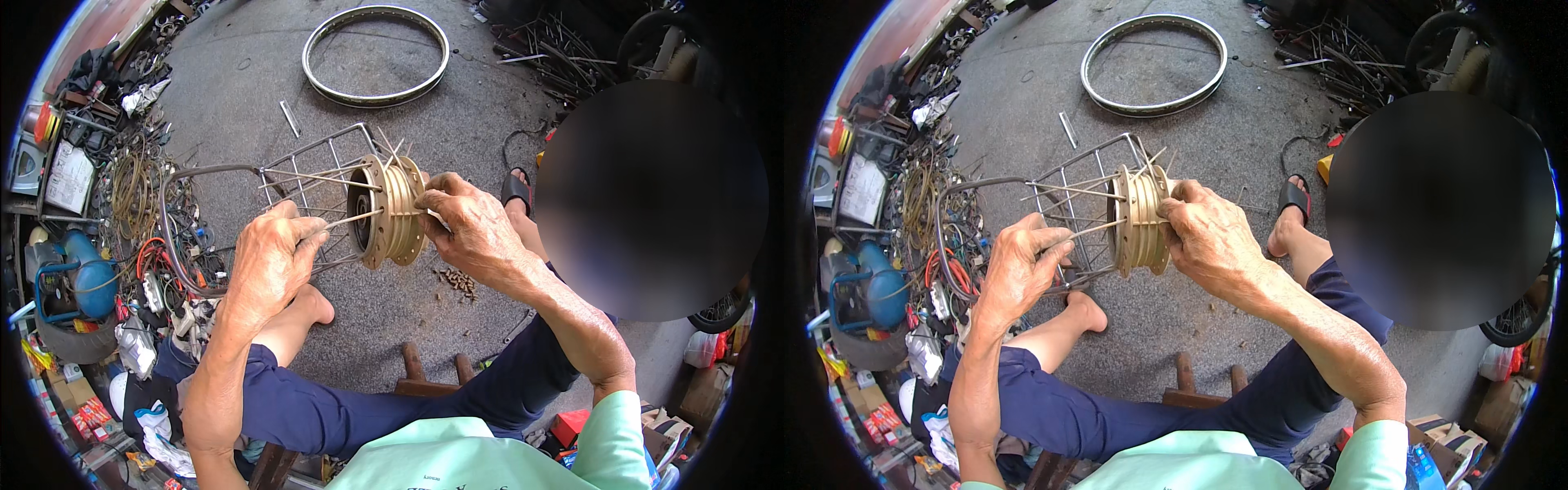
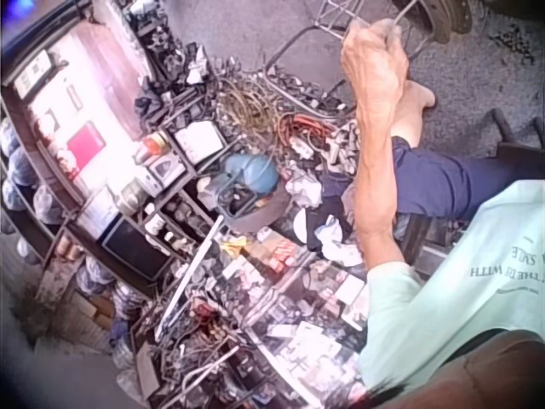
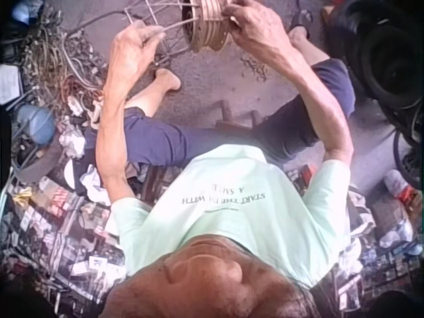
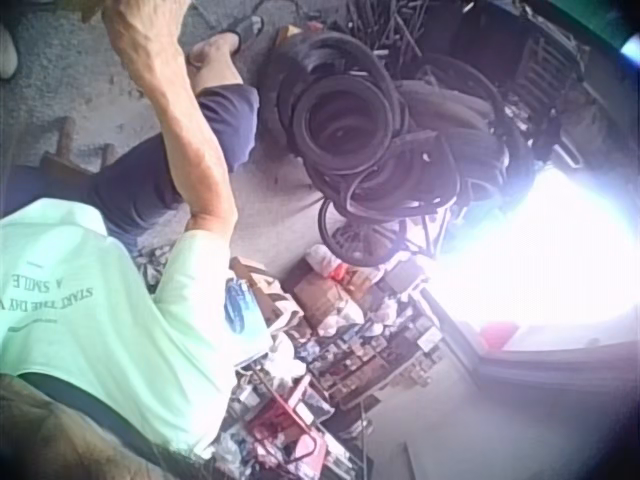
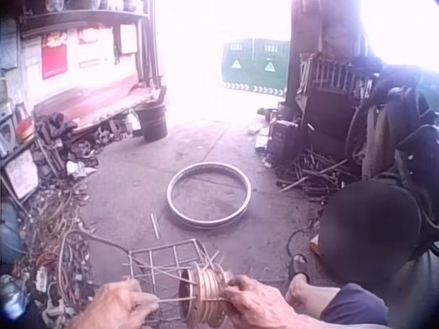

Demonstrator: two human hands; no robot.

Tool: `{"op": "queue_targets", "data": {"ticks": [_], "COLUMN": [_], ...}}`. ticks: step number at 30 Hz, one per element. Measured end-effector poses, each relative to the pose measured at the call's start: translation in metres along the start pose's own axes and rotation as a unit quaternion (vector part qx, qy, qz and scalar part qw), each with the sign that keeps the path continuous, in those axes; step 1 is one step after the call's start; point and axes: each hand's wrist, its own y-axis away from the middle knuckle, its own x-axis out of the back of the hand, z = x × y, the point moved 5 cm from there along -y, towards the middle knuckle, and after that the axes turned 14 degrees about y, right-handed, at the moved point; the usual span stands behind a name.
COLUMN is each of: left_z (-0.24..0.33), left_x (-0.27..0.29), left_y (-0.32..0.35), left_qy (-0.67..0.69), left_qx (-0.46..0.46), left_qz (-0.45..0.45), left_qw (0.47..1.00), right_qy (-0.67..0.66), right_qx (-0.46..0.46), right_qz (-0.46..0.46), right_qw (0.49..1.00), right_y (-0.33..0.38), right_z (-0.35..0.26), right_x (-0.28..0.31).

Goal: The person inserts metal spokes into the holes of a bicycle hub, arranging them radially. They repeatedly adjust the spokes by hand to ensure they are properly seated and aligned.

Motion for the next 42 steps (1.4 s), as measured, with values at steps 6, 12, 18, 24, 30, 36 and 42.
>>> {"op": "queue_targets", "data": {"ticks": [6,12,18,24,30,36,42], "left_z": [0.013,0.006,0.008,-0.001,-0.014,-0.024,-0.026], "left_x": [-0.007,-0.039,-0.042,-0.021,-0.001,-0.001,-0.003], "left_y": [-0.004,-0.011,-0.019,-0.014,-0.008,-0.008,-0.007], "left_qy": [-0.050,-0.059,-0.074,-0.142,-0.074,0.109,0.121], "left_qx": [-0.023,-0.035,-0.032,-0.040,0.068,0.152,0.127], "left_qz": [-0.005,-0.013,-0.027,-0.014,-0.040,-0.060,-0.034], "left_qw": [0.998,0.998,0.996,0.989,0.994,0.981,0.984], "right_qy": [-0.012,0.011,0.047,0.003,-0.016,-0.031,-0.030], "right_qx": [-0.002,-0.003,0.014,-0.009,-0.050,-0.049,-0.036], "right_qz": [0.016,0.015,0.021,0.003,-0.013,-0.032,-0.051], "right_qw": [1.000,1.000,0.999,1.000,0.999,0.998,0.998], "right_y": [-0.003,-0.012,-0.018,-0.018,-0.021,-0.024,-0.023], "right_z": [-0.005,-0.011,-0.008,0.002,0.007,0.013,0.013], "right_x": [-0.003,-0.009,-0.006,-0.002,-0.005,-0.006,-0.005]}}
